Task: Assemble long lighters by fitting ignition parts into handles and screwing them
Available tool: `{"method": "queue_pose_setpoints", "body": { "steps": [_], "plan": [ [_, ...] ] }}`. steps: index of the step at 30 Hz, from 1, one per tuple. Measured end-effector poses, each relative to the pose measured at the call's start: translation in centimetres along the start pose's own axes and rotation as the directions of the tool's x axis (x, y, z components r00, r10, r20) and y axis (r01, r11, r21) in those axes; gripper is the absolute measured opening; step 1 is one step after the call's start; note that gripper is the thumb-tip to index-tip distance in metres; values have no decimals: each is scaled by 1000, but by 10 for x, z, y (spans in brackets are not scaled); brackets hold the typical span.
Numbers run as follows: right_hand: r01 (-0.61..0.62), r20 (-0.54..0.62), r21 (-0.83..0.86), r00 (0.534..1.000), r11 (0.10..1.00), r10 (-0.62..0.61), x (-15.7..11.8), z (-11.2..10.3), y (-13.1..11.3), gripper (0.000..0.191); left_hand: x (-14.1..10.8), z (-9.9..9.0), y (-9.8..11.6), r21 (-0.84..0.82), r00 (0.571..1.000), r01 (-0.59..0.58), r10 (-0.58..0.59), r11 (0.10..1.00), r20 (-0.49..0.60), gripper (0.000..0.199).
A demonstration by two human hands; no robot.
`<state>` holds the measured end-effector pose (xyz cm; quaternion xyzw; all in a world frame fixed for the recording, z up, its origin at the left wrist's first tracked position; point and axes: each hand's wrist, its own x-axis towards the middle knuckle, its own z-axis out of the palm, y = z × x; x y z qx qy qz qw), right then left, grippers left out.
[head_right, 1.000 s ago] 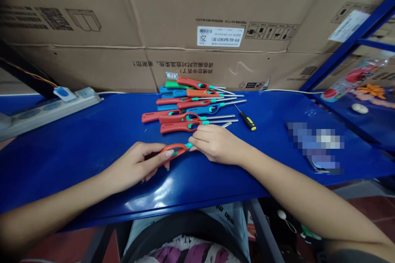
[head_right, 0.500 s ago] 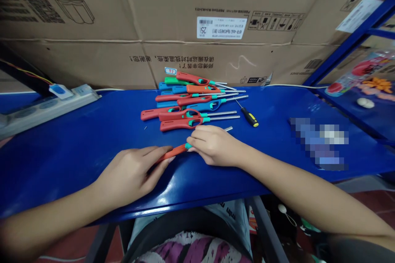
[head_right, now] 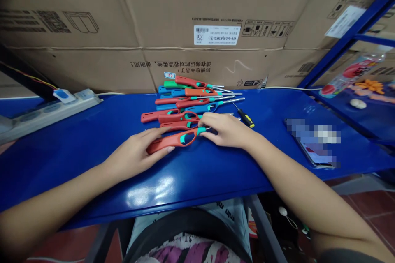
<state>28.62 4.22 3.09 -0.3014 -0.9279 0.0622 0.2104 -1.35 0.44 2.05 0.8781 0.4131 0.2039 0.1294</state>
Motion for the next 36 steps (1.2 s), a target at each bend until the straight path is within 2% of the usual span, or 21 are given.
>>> {"method": "queue_pose_setpoints", "body": {
  "steps": [4,7,10,14,18,20,22,25,27,29,30,31,33,34,36],
  "plan": [
    [-2,-25,166,1000,986,6,1,-1,7,18,3,-6,-1,48,997,34,-37,998,74,39],
    [-10,-118,268,992,964,43,4,0,9,13,4,-7,1,73,994,51,-58,996,91,39],
    [-24,-226,289,970,957,93,6,1,8,19,3,-6,2,79,990,42,-52,996,133,40],
    [-46,-247,285,961,958,120,7,1,6,21,2,-2,2,40,984,49,-56,998,168,40],
    [-120,-266,147,951,982,156,5,1,6,37,2,0,-3,-85,994,45,-37,995,103,42],
    [-220,-249,9,944,976,215,4,-2,9,43,3,0,-4,-111,997,34,-27,993,67,40],
    [-340,-235,-100,921,935,310,3,-8,13,40,4,-1,-5,-108,999,22,-17,994,50,35],
    [-512,-273,-142,843,847,464,1,-21,21,27,3,-3,-3,-107,999,-4,9,994,48,31],
    [-611,-286,-141,779,779,559,-2,-30,28,38,2,-4,-2,-89,999,-27,31,996,39,30],
    [-718,-223,-212,696,663,682,-6,-38,38,49,2,-3,-2,-54,998,-46,48,997,33,29],
    [-763,-175,-280,637,582,751,-9,-41,43,49,1,-3,-2,-38,998,-55,56,998,34,29],
    [-788,-115,-355,570,502,813,-12,-43,47,47,1,-2,-2,-27,997,-62,63,998,40,28],
    [-799,-34,-440,471,410,881,-17,-46,54,40,1,0,-3,-23,997,-67,68,998,48,27],
    [-797,3,-454,445,398,895,-19,-47,55,38,1,1,-3,-20,997,-63,64,998,49,27],
    [-794,72,-451,423,408,903,-22,-50,56,37,0,2,-4,-8,998,-50,50,999,44,27]
  ]
}}
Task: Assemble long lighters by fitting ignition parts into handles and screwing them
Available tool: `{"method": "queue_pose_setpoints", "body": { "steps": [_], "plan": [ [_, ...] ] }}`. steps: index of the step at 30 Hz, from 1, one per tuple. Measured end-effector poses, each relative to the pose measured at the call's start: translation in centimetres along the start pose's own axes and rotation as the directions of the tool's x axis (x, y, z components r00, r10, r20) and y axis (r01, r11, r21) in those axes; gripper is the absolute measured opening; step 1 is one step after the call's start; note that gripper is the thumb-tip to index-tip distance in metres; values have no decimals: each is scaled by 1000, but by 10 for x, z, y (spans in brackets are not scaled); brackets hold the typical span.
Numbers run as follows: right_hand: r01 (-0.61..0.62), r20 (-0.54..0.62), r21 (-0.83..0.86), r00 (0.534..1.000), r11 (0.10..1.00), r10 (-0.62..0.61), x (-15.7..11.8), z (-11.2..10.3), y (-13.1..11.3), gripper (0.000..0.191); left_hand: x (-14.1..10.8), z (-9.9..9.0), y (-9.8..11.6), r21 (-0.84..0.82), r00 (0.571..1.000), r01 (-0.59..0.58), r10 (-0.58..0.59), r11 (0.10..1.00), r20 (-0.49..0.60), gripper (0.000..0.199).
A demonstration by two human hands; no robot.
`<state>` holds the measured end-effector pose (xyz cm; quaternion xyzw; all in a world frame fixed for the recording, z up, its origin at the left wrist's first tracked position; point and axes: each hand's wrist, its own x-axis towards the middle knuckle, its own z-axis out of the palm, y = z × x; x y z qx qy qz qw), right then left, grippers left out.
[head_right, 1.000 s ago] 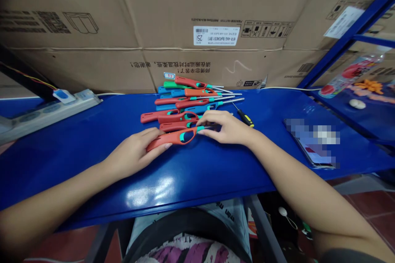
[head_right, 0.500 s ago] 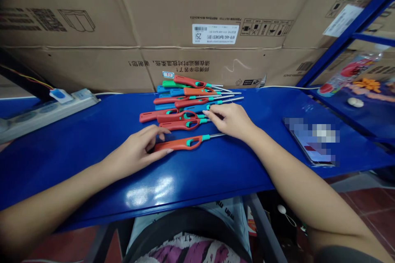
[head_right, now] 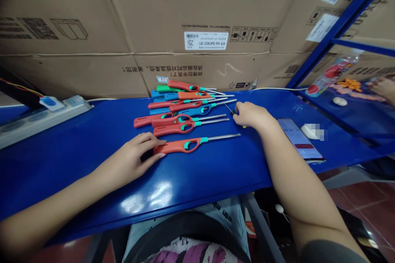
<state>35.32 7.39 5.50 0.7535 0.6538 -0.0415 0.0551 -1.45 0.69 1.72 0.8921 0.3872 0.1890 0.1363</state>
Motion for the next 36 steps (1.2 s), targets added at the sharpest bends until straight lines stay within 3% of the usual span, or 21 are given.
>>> {"method": "queue_pose_setpoints", "body": {
  "steps": [3,5,9,11,13,15,18,20,22,26,28,29,31,33,36],
  "plan": [
    [24,70,15,997,1000,-25,-5,-4,2,44,-1,1,1,13,1000,9,-9,1000,11,28],
    [17,55,23,998,1000,-18,-6,-7,2,46,-1,1,2,16,1000,3,-4,1000,21,29],
    [0,-92,77,996,997,7,-2,-10,5,40,-1,2,2,31,1000,-15,15,999,12,28],
    [19,-260,194,965,981,32,1,-11,4,35,-1,4,2,35,999,-33,32,999,3,28],
    [92,-467,337,880,937,82,2,-11,1,27,-1,6,1,36,999,-48,49,998,-4,30],
    [177,-641,411,753,894,145,1,-10,-5,21,-1,7,0,28,998,-56,56,998,-10,32],
    [297,-798,409,575,863,180,-4,-5,-17,28,-1,5,0,-5,999,-51,51,999,-12,35],
    [429,-854,396,497,812,154,-8,0,-27,30,0,3,0,-37,999,-34,34,999,-14,37],
    [557,-862,418,492,718,119,-12,6,-38,29,1,-2,0,-67,999,-15,13,998,-41,36],
    [675,-749,603,662,425,12,-22,18,-58,29,6,-10,-4,-40,989,-44,38,998,-145,27],
    [688,-713,631,696,358,-80,-27,23,-64,28,9,-13,-9,26,982,-78,81,997,-173,25],
    [701,-717,611,687,367,-119,-30,24,-65,27,10,-14,-12,66,979,-82,93,994,-179,25],
    [743,-758,498,623,447,-190,-34,26,-66,24,12,-19,-21,147,981,-41,67,988,-181,26],
    [778,-805,330,528,534,-272,-37,25,-65,22,13,-27,-30,210,982,67,-28,975,-185,28],
    [805,-835,147,413,575,-364,-39,24,-63,19,14,-40,-44,229,965,250,-223,941,-139,26]
  ]
}}
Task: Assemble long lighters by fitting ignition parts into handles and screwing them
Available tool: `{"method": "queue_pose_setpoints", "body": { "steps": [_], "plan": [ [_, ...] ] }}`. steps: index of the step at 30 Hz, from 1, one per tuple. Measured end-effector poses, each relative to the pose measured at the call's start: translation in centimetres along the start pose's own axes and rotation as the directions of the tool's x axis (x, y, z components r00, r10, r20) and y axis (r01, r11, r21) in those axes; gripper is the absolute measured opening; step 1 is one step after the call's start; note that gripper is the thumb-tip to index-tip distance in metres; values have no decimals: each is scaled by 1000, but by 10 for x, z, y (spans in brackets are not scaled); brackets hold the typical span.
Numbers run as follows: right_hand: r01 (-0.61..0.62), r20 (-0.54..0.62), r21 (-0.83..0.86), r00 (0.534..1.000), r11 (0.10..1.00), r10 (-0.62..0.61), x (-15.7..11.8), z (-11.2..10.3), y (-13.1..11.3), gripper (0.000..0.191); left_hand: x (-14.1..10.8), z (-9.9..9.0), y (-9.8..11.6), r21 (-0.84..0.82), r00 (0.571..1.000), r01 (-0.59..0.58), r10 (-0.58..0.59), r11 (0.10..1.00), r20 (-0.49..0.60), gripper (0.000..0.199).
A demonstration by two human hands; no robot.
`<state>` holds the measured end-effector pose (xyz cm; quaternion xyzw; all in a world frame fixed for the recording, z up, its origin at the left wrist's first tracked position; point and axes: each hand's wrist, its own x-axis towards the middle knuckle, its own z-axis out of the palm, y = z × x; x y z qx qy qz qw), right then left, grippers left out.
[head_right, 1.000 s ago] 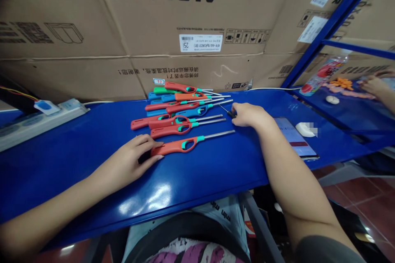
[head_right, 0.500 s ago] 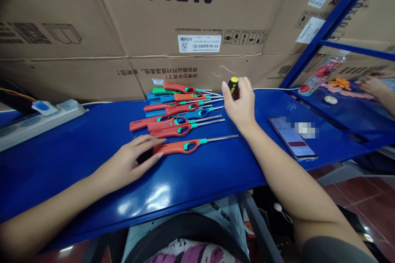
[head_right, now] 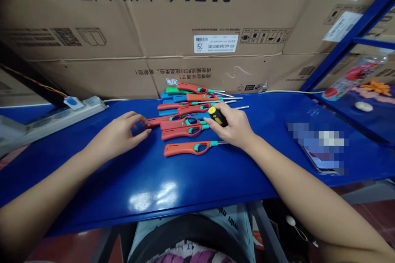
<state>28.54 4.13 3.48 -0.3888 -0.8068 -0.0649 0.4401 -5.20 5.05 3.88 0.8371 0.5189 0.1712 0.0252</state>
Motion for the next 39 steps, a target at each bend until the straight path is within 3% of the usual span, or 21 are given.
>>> {"method": "queue_pose_setpoints", "body": {
  "steps": [5,8,29,35,39],
  "plan": [
    [129,-51,-55,990,990,-132,2,-1,0,17,3,-4,-17,-53,971,143,-129,988,202,28],
    [148,-59,-80,986,986,-153,2,-2,0,16,3,-1,-18,-59,956,192,-172,980,239,28],
    [104,-14,-116,994,988,-106,-1,0,4,19,1,-2,-7,-28,967,186,-178,982,180,15],
    [101,-21,-124,994,987,-105,0,0,4,18,-1,-7,1,-78,993,92,-86,993,76,16],
    [95,-13,-118,995,988,-97,-1,1,5,18,-5,-5,11,-215,1000,2,0,977,8,15]
  ]
}}
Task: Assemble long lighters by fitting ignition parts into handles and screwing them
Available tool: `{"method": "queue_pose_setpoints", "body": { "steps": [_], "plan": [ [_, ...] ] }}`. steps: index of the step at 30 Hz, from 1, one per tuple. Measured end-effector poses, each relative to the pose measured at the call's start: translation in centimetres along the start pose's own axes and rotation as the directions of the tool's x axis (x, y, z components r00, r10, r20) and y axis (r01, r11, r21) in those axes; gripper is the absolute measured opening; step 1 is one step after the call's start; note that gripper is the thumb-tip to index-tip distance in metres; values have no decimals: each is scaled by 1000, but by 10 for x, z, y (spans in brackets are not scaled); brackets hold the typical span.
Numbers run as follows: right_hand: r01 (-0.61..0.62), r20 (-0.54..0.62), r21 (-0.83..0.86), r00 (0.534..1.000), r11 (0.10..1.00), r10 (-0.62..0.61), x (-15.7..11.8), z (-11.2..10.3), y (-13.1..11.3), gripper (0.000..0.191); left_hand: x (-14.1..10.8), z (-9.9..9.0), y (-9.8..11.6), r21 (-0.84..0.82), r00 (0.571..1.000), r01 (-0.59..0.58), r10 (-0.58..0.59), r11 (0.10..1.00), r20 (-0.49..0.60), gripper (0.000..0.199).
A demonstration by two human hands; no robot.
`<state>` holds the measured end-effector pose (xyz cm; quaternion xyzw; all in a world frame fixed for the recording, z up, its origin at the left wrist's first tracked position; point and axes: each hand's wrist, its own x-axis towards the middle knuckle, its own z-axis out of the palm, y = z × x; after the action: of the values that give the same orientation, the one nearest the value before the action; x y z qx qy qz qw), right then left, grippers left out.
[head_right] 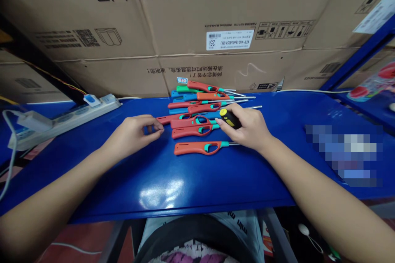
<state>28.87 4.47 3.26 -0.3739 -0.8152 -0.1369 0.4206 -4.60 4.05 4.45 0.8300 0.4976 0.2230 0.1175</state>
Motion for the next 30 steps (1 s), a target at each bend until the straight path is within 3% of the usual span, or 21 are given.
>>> {"method": "queue_pose_setpoints", "body": {
  "steps": [3,6,9,12,17,20,25,30],
  "plan": [
    [-3,-5,12,1000,1000,3,-1,1,0,17,-4,10,11,-262,999,28,-38,965,-34,18],
    [-58,-30,41,998,997,59,0,0,-1,16,-7,23,22,-552,990,122,-138,825,12,24],
    [-205,-67,153,974,967,217,9,-2,-5,21,-10,30,32,-707,983,171,-165,687,78,27],
    [-361,-16,401,916,842,401,28,-4,-12,31,-13,31,38,-749,979,199,-156,632,129,29],
    [-522,218,677,816,519,536,65,1,-31,42,-18,33,41,-731,983,183,-108,658,149,26],
    [-519,265,776,784,359,561,70,11,-42,39,-22,35,40,-705,985,167,-82,689,153,23],
    [-519,348,830,766,202,541,51,30,-51,34,-28,37,41,-649,987,129,-30,750,161,19],
    [-544,445,834,762,91,471,40,31,-54,34,-29,36,44,-584,991,70,12,809,136,18]
  ]
}}
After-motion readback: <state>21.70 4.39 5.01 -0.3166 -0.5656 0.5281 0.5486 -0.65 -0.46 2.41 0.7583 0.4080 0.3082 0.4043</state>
